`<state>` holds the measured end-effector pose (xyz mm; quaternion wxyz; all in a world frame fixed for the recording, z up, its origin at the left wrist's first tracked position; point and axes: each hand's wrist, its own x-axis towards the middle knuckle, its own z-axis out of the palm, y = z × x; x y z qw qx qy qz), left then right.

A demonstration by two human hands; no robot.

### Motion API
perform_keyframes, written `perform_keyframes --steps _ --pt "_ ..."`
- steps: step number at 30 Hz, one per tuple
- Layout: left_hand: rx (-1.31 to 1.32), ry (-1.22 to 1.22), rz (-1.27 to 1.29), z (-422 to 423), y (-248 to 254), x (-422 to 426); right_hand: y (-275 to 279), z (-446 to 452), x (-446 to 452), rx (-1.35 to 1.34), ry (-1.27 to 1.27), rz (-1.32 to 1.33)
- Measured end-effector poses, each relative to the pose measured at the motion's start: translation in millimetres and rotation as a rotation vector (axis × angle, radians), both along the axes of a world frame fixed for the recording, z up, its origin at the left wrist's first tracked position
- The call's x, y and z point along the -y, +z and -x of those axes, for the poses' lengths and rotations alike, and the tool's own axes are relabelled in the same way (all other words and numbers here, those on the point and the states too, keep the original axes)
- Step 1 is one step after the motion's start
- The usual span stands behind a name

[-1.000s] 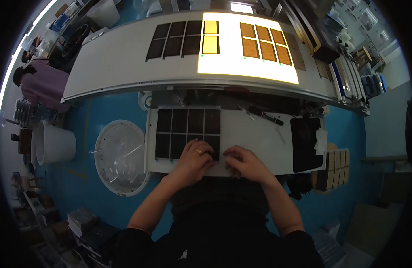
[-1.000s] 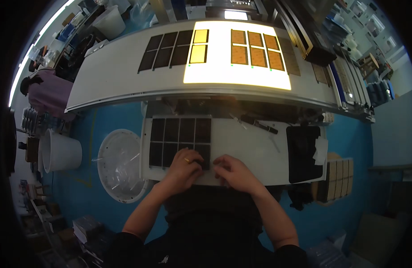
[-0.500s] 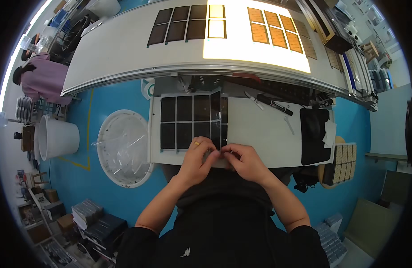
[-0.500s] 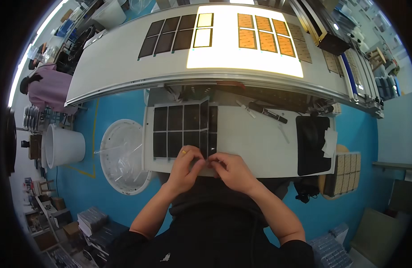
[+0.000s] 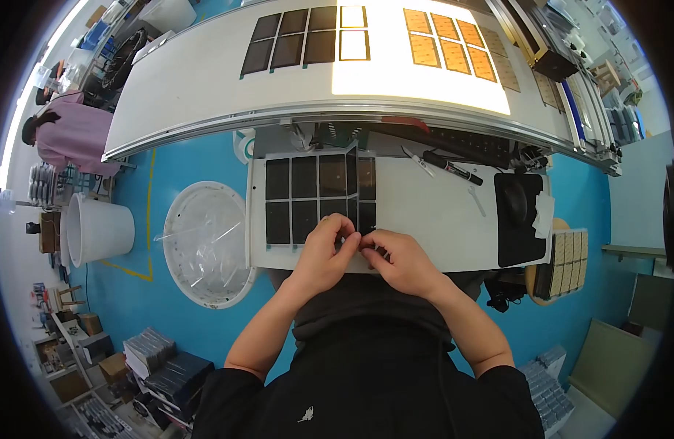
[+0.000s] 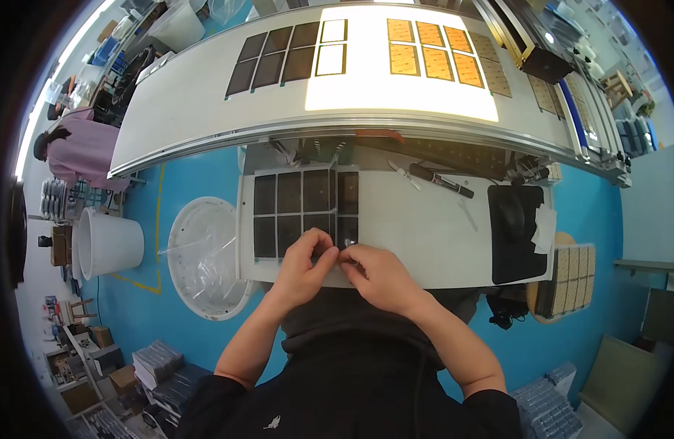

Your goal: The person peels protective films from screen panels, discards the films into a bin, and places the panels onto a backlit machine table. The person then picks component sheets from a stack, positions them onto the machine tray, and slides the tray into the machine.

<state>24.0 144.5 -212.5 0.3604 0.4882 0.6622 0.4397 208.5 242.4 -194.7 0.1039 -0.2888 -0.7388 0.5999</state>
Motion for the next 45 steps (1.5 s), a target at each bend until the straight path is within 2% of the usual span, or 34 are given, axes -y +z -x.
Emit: perform_keyframes --steps 14,20,29,33,36,42,45 --pt "-0.016 0.023 0.064 -4.3 5.9 -3.2 1.8 3.5 -2.1 0.015 0.032 0.023" --pt "0.163 0.039 0.143 -5.1 5.3 -5.3 -7.8 3.1 -1.9 -0.04 0.036 -0.067" --pt "0.18 0.016 0.164 -3.5 7.1 -5.0 -14.4 -5.0 -13.1 0.023 -0.014 -0.064" --pt "0.117 -0.01 0.18 -2.2 12.7 -7.1 -3.4 -4.6 -10.7 0.055 -0.161 -0.058" --pt "0.091 -0.026 0.184 0.5 15.5 -9.1 -1.9 -4.8 -8.4 0.062 -0.177 -0.011" --pt "0.004 -0.079 0.168 6.1 17.0 -14.6 -12.5 -2.0 -4.3 0.064 -0.05 0.232" --pt "-0.053 -0.087 0.125 7.7 10.7 -14.0 -17.5 -1.4 -2.0 0.064 -0.024 0.183"
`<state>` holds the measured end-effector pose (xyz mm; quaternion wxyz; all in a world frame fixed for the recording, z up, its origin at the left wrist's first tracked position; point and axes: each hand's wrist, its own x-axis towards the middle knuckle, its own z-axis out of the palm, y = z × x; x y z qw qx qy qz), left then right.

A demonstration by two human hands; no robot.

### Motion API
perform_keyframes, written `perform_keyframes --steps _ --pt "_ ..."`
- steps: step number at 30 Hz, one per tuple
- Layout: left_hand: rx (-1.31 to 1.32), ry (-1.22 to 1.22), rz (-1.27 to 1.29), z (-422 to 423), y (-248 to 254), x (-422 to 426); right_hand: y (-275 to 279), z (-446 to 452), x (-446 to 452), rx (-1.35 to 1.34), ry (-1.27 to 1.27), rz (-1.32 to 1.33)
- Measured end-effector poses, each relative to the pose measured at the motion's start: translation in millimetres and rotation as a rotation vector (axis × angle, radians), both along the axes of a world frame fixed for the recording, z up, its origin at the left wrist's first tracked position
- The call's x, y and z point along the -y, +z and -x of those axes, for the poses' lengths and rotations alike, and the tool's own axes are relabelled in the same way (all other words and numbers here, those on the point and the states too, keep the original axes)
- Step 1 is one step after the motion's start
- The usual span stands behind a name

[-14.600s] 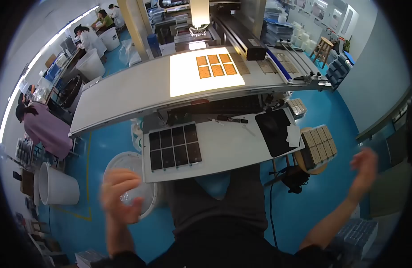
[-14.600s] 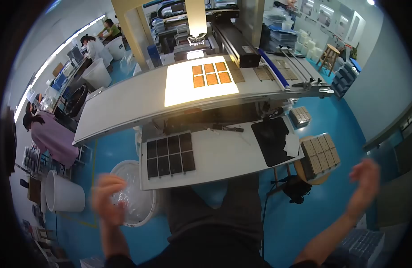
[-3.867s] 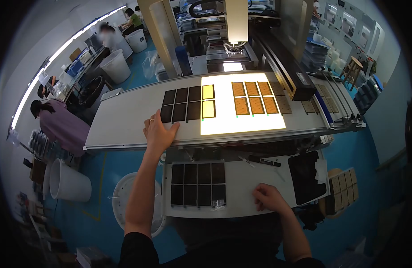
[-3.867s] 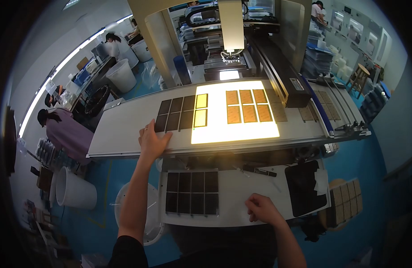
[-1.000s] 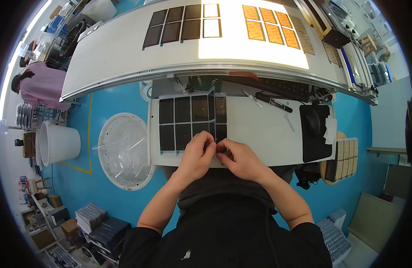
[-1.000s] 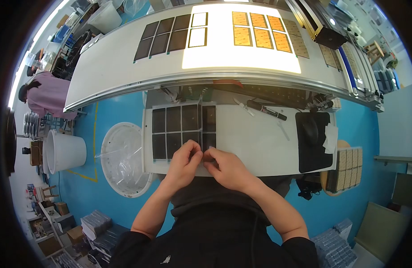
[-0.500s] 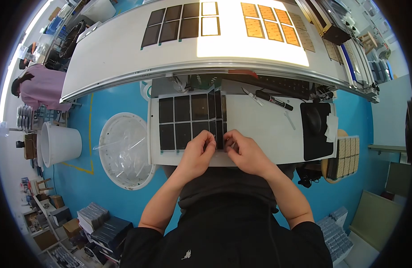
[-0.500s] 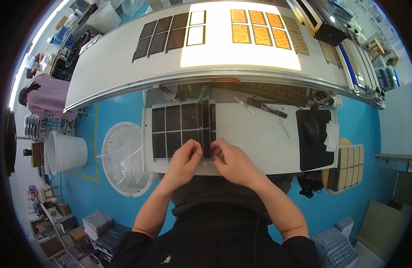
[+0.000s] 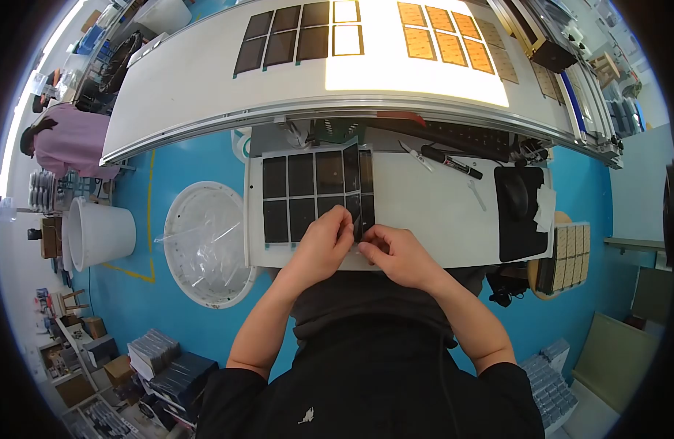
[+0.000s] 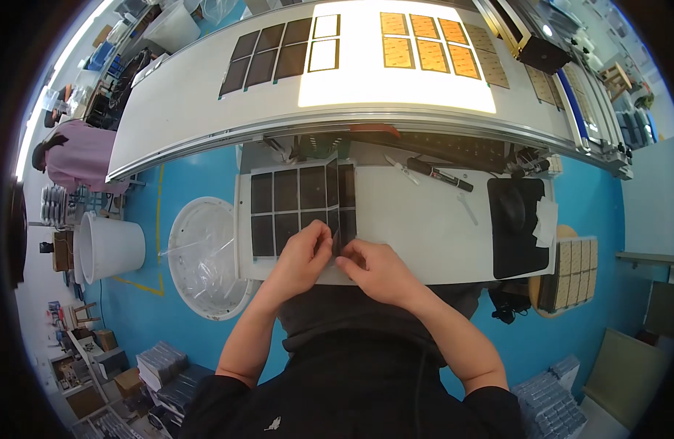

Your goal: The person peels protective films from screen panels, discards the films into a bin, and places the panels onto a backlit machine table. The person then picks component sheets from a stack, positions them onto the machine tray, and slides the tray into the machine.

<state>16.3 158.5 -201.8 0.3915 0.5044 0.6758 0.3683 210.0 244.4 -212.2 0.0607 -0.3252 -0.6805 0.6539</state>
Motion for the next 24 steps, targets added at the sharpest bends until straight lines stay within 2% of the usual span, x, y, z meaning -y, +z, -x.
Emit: perform_keyframes --steps 5,14,18,20,24 --pt "-0.193 0.068 -0.146 -14.8 -16.6 6.7 -0.4 -1.8 -0.8 0.045 0.014 -0.023" --pt "-0.456 0.033 -0.348 -24.8 -21.7 11.6 -6.9 -3.1 2.3 0.02 -0.042 0.018" --pt "-0.439 0.047 -0.297 -22.9 -19.9 8.2 4.1 -0.9 -2.1 0.142 -0.037 0.189" --pt "-0.453 0.035 -0.273 -20.7 -22.1 5.9 1.9 0.4 -2.4 0.161 -0.068 0.183" --pt "-0.654 0.011 -0.2 10.0 -23.1 -7.2 1.6 2.7 -2.8 0.221 -0.094 0.202"
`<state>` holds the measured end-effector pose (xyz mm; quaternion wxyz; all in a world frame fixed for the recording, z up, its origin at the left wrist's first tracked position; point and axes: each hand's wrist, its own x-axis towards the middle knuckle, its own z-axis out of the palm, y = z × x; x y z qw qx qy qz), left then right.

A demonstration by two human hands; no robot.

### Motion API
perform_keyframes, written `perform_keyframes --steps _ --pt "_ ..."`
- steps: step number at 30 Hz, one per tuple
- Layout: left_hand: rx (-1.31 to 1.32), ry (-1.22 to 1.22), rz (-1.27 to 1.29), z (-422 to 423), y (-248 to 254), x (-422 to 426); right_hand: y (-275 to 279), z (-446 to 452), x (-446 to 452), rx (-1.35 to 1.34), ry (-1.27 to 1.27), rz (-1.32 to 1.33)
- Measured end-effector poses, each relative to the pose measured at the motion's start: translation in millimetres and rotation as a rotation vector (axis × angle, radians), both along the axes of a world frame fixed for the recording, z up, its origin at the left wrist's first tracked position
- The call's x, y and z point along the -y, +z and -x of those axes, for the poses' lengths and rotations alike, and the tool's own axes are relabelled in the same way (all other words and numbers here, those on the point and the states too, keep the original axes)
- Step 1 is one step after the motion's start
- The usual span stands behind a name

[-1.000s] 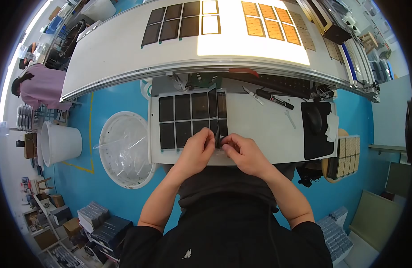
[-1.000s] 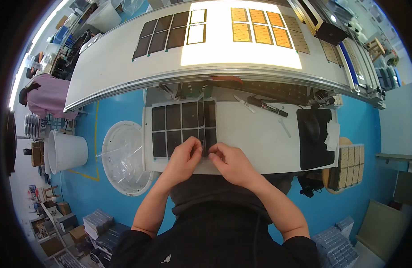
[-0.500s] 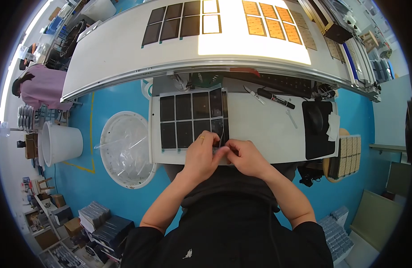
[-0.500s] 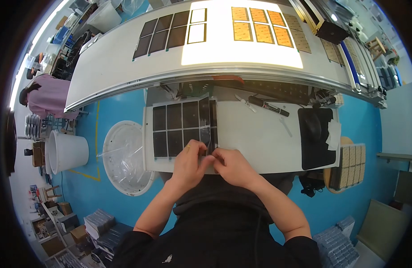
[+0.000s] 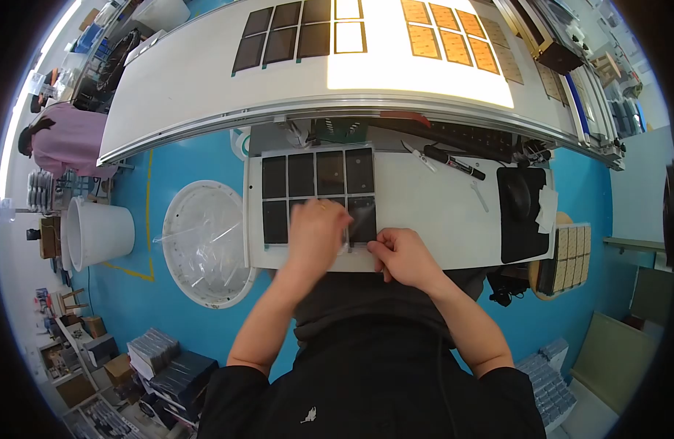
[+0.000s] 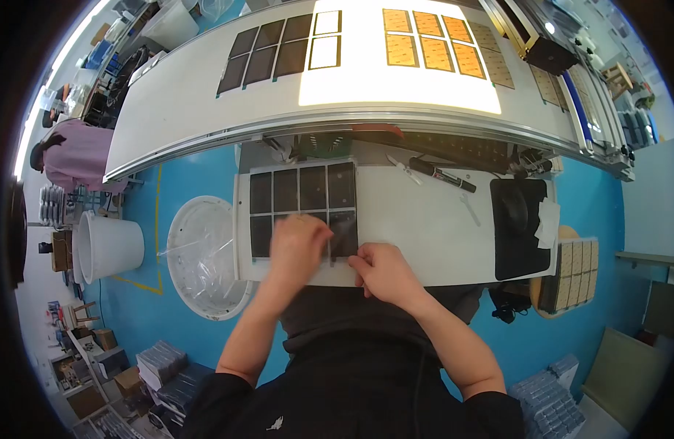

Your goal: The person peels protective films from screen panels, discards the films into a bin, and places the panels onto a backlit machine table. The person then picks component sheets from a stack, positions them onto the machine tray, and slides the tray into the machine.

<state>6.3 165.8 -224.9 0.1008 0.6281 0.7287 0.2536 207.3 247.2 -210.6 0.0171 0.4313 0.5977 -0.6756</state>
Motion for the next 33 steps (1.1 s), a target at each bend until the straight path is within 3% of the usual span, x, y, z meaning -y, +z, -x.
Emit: perform_keyframes --steps 3,5,11,15,20,22,24,27,29,31,33 --pt "-0.04 0.104 -0.081 62.8 -5.9 -17.0 2.5 1.7 -2.0 0.036 0.003 0.037" --pt "0.125 0.228 -0.017 99.2 -3.7 -24.9 2.2 1.9 -2.4 0.029 -0.002 0.045" --pt "0.167 0.387 0.039 182.5 1.1 -23.7 -4.4 1.0 -2.6 0.022 0.01 0.055" --pt "0.021 0.532 0.034 265.3 -14.2 14.4 -4.2 1.1 -1.8 0.021 0.0 0.065" --pt "-0.295 0.828 -0.021 394.6 -50.9 127.6 -3.7 0.6 -2.7 0.02 0.008 0.084" --pt "-0.297 1.046 -0.092 414.2 -24.5 166.5 -3.9 0.8 -4.1 0.008 0.011 0.09" --pt "-0.328 1.1 -0.204 398.8 23.4 187.5 -6.2 -0.9 -3.2 -0.011 0.011 0.1" --pt "-0.213 1.074 -0.464 352.9 72.3 187.9 -5.3 -1.4 -4.6 -0.051 0.013 0.12" --pt "-0.245 0.824 -0.403 318.2 77.9 187.7 0.3 -1.1 -6.9 -0.066 0.011 0.138" --pt "-0.279 0.787 -0.051 292.8 70.5 184.5 1.5 -1.4 -7.8 -0.088 0.005 0.156" --pt "-0.459 0.521 -0.1 302.5 2.0 199.9 2.0 -3.0 -8.9 -0.117 -0.007 0.173"
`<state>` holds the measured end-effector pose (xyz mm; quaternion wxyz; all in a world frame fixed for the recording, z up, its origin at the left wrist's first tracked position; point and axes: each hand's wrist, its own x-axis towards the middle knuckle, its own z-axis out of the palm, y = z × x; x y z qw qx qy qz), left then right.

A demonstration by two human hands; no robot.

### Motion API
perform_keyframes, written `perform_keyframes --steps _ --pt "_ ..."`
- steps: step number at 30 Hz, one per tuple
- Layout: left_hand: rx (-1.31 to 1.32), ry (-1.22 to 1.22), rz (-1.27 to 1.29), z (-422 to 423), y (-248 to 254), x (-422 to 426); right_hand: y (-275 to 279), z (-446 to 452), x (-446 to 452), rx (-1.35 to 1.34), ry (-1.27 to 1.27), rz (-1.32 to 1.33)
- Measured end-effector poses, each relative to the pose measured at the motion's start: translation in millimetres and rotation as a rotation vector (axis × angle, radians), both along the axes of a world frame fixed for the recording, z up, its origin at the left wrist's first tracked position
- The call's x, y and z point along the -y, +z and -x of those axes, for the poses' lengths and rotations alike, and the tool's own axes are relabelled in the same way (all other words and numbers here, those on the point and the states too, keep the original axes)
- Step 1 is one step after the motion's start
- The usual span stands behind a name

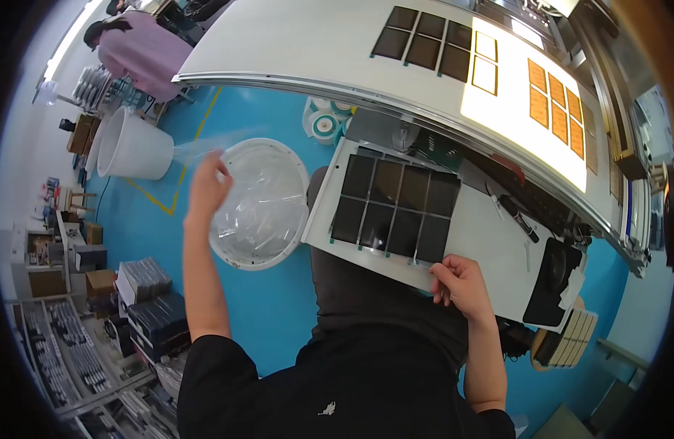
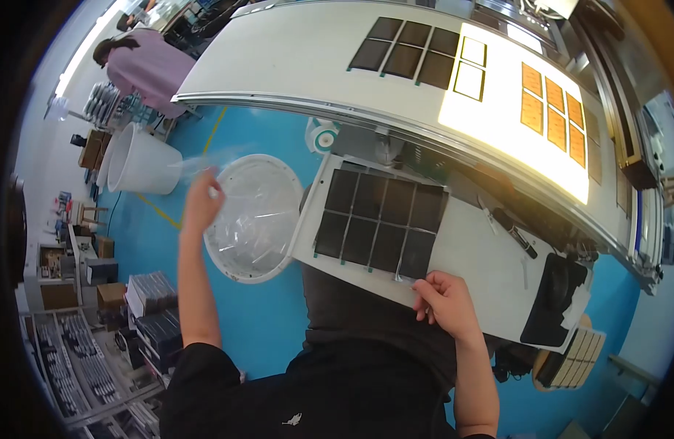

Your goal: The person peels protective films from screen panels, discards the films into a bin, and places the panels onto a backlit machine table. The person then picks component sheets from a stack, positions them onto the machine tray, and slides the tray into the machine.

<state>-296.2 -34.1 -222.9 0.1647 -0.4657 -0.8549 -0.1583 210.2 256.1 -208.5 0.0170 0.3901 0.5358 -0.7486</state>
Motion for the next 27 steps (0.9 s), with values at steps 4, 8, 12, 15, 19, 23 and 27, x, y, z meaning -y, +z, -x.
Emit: perform_keyframes --steps 4,8,12,15,19,23,27 --pt "0.613 0.193 0.474 -8.0 -153.2 51.3 7.2 -1.5 2.2 -0.079 -0.046 0.107" --pt "0.75 0.286 0.453 -33.0 -203.1 72.6 19.9 -0.1 6.2 -0.127 -0.108 0.275" --pt "0.456 0.312 0.386 -97.1 -111.8 18.4 19.8 0.2 6.0 -0.16 -0.168 0.44" --pt "1.031 0.154 0.078 -164.6 -26.0 -18.4 18.7 0.0 9.5 -0.165 -0.176 0.498" --pt "1.561 0.187 -0.221 -216.0 19.0 -28.4 12.6 -3.2 12.9 -0.119 -0.062 0.519" --pt "1.665 0.207 -0.21 -240.0 38.1 -24.0 11.0 -8.3 17.6 -0.041 0.032 0.532" --pt "2.013 0.116 -0.547 -269.5 29.9 -48.8 6.0 -9.5 24.0 -0.029 0.115 0.555"
